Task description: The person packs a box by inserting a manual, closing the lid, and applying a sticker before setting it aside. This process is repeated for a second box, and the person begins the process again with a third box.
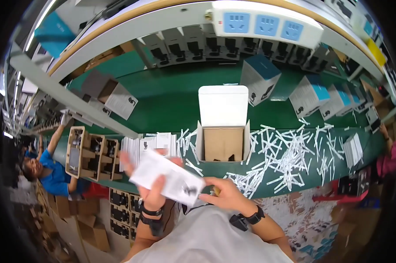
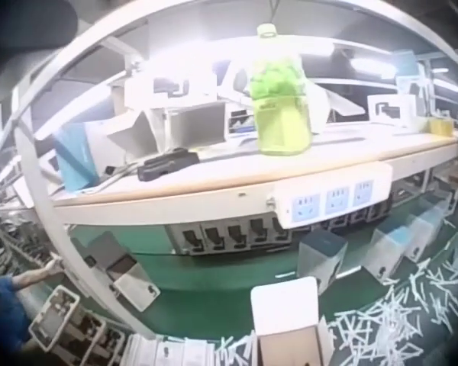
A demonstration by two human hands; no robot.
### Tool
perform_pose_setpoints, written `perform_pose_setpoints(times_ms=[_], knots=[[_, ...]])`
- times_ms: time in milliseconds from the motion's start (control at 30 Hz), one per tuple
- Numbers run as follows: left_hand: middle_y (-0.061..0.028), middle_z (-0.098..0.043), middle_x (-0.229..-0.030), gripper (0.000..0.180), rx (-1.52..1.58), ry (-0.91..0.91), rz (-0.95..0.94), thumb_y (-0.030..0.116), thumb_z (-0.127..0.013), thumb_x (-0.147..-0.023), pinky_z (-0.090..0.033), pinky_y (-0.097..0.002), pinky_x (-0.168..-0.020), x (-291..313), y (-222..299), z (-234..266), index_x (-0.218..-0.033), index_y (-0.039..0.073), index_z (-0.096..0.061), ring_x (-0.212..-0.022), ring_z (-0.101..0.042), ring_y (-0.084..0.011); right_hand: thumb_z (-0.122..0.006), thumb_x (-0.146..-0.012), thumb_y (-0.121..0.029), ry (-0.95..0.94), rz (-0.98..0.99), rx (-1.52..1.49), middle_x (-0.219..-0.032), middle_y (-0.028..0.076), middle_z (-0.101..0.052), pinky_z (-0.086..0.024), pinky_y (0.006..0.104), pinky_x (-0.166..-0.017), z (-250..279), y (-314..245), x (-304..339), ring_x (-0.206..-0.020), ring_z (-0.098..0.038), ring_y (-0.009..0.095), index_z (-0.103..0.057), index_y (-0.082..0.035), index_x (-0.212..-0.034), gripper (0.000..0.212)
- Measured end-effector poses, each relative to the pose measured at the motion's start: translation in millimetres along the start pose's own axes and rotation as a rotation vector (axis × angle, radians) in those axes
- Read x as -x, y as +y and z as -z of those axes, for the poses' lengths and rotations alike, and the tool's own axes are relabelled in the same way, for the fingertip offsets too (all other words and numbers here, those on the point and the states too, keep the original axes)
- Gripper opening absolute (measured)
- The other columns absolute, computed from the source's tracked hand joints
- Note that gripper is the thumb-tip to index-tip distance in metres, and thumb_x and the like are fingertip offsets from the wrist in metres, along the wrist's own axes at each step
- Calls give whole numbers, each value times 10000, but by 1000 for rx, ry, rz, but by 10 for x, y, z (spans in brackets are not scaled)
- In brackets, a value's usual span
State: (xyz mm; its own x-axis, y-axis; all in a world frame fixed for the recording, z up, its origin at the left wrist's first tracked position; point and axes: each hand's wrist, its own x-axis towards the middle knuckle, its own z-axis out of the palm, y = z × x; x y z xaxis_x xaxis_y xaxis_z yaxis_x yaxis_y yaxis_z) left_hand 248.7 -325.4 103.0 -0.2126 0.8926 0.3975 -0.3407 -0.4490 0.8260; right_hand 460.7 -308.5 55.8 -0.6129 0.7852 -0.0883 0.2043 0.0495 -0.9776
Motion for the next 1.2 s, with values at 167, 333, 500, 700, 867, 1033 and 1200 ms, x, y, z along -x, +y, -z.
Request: perform_pose_setpoints(times_ms=[167, 333, 500, 700, 867, 1033, 1200], knots=[[-266, -427, -1333, 571, -338, 72, -568, 59, -552, -914, -570, -524, -811, -401, -254, -227, -1373, 247, -271, -953, -647, -366, -632, -954, -159, 116, -210, -248, -823, 12, -679, -444, 229, -644, 6, 1041, 384, -674, -539, 60, -627, -33, -1198, 275], [-326, -324, -1460, 482, -1050, -502, -505, 46, -682, -788, -417, -554, -1022, -671, -752, -228, -1248, 65, -539, -1218, -501, -519, -545, -965, -123, 149, -338, 250, -818, 122, -712, -519, 346, -683, 76, 1446, 674, -711, -669, 271, -643, -39, -1139, 216], [-298, -341, -1465, 743, -1014, -315, -117, 127, -765, -749, -356, -504, -1101, -164, -886, 136, -1407, 0, -445, -1316, -416, -465, -578, -938, -99, 475, -179, 225, -764, 128, -693, -507, 343, -635, 503, 1485, 824, -642, -661, 258, -696, -45, -1096, 205], [-271, -397, -1439, 729, -923, -272, -100, 130, -763, -764, -448, -436, -1033, -106, -1128, -108, -1404, -10, -444, -1265, -484, -430, -492, -1003, -231, 598, 267, 24, -1283, 126, -661, -501, 274, -778, 1013, 658, 87, -909, -654, 132, -632, 1, -1275, 384], [-235, -402, -1489, 745, -1194, -707, -168, 162, -787, -745, -384, -482, -1090, -127, -1283, -333, -1424, 90, -486, -1306, -462, -415, -594, -944, -227, 356, -18, 140, -1035, 117, -720, -526, 357, -749, 1017, 385, -240, -891, -700, 244, -664, -34, -1094, 254], [-183, -437, -1482, 732, -1369, -698, -254, 141, -755, -737, -386, -459, -1091, -54, -1417, -335, -1421, 106, -495, -1314, -467, -353, -736, -843, -211, 782, 110, 690, -753, 68, -663, -487, 365, -543, 1170, 615, -558, -649, -650, 285, -618, -87, -857, 171], [-166, -455, -1475, 723, -1386, -701, -247, 150, -736, -747, -395, -437, -1090, -66, -1369, -338, -1427, 110, -492, -1311, -479, -321, -736, -846, -216, 797, 78, 722, -751, 68, -664, -490, 363, -543, 1206, 618, -546, -650, -652, 282, -617, -84, -824, 179]])
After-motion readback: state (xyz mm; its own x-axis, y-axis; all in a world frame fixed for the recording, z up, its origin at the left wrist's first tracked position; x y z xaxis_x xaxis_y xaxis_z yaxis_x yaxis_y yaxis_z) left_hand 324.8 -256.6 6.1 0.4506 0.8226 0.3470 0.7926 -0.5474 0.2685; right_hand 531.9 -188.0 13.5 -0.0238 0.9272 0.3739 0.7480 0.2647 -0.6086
